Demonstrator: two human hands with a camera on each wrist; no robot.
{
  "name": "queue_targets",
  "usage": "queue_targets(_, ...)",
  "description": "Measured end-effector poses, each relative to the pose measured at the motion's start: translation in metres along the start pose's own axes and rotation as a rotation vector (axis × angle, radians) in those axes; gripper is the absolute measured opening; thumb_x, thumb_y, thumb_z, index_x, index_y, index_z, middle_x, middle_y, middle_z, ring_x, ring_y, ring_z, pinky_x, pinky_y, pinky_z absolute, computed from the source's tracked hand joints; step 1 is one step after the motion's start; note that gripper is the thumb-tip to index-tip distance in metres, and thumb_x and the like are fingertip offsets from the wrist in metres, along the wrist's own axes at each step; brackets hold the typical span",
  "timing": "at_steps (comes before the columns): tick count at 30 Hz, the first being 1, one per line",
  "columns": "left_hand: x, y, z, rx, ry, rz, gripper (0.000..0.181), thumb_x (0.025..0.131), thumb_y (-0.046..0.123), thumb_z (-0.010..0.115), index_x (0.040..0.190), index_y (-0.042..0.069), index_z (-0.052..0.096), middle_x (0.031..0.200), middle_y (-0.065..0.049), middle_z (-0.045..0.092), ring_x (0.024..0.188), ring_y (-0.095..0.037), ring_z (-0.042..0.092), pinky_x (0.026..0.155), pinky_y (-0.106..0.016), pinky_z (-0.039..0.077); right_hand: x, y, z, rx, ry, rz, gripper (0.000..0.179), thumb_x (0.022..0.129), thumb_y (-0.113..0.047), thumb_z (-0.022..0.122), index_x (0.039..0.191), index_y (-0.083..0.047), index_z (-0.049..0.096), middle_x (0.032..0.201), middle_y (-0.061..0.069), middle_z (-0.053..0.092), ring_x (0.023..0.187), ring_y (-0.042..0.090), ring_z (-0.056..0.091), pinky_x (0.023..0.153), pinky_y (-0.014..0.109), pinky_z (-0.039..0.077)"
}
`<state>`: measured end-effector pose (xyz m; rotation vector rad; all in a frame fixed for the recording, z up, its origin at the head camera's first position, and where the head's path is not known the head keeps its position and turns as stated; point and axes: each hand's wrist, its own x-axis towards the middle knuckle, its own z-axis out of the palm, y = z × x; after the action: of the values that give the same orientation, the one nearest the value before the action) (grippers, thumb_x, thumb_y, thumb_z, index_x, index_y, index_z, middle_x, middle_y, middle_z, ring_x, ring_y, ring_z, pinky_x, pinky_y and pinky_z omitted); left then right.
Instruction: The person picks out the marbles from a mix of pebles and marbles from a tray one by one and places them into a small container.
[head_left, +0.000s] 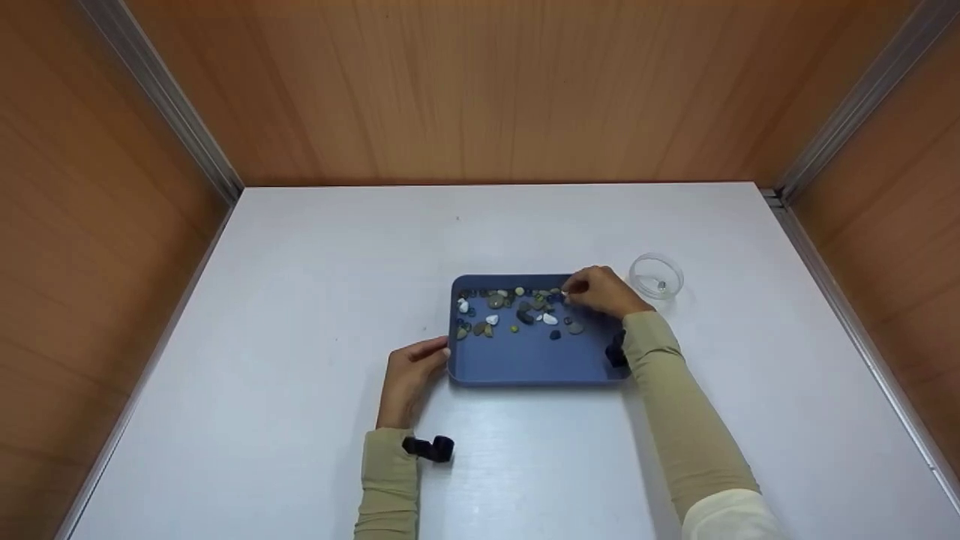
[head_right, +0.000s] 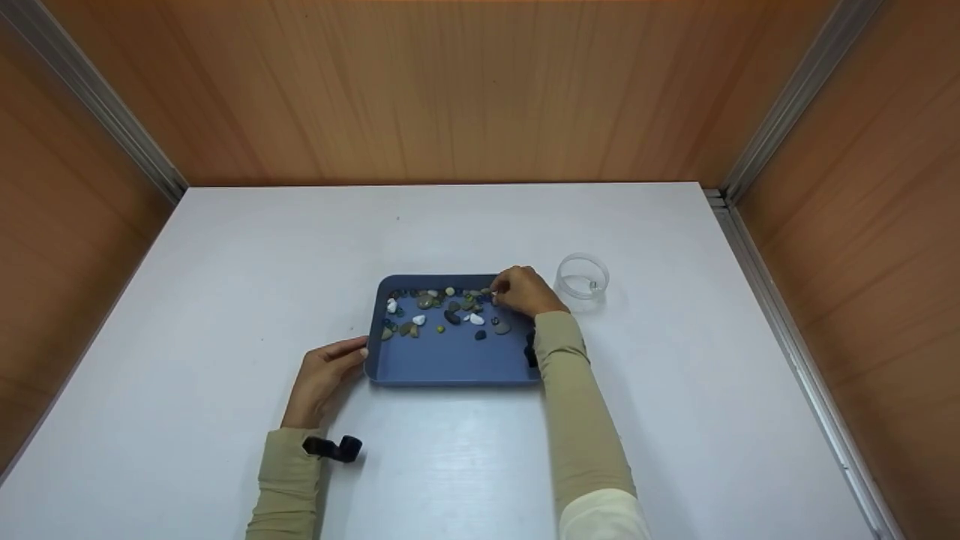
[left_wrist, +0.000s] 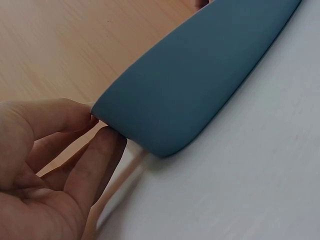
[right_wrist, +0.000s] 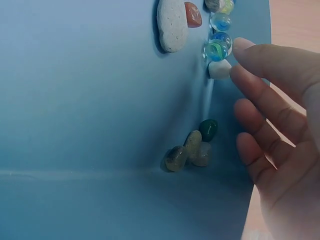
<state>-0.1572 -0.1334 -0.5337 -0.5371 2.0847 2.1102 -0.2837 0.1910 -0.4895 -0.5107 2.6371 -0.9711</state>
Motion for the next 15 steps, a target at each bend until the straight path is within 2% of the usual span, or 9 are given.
queue_targets(9, -0.0043, 0.001, -0.0003, -0.053, -0.016, 0.006, 0.027, 0.085, 0.004, 0.07, 0.112, 0.002, 0.071, 0.118, -0.017, 0.067, 0.103, -0.017, 0.065, 0.087, -0.026, 0.055, -0.001, -0.0024, 0.0025, -0.045, -0.014, -0.039, 0.024, 0.087, -0.005, 0.067, 0.11, 0.003, 0.069, 0.106, 0.02, 0.069, 0.096, 0.031, 0.064, 0.084, 0.043, 0.054)
queue_targets(15, -0.0051, 0.0012, -0.0013, -0.023, -0.007, 0.005, 0.028, 0.084, 0.006, 0.071, 0.112, 0.003, 0.071, 0.119, -0.016, 0.067, 0.104, -0.016, 0.064, 0.088, -0.026, 0.055, -0.0007, -0.0018, 0.0043, -0.054, -0.005, -0.062, 0.023, 0.085, -0.004, 0.069, 0.107, 0.004, 0.07, 0.104, 0.02, 0.07, 0.095, 0.031, 0.065, 0.084, 0.044, 0.054)
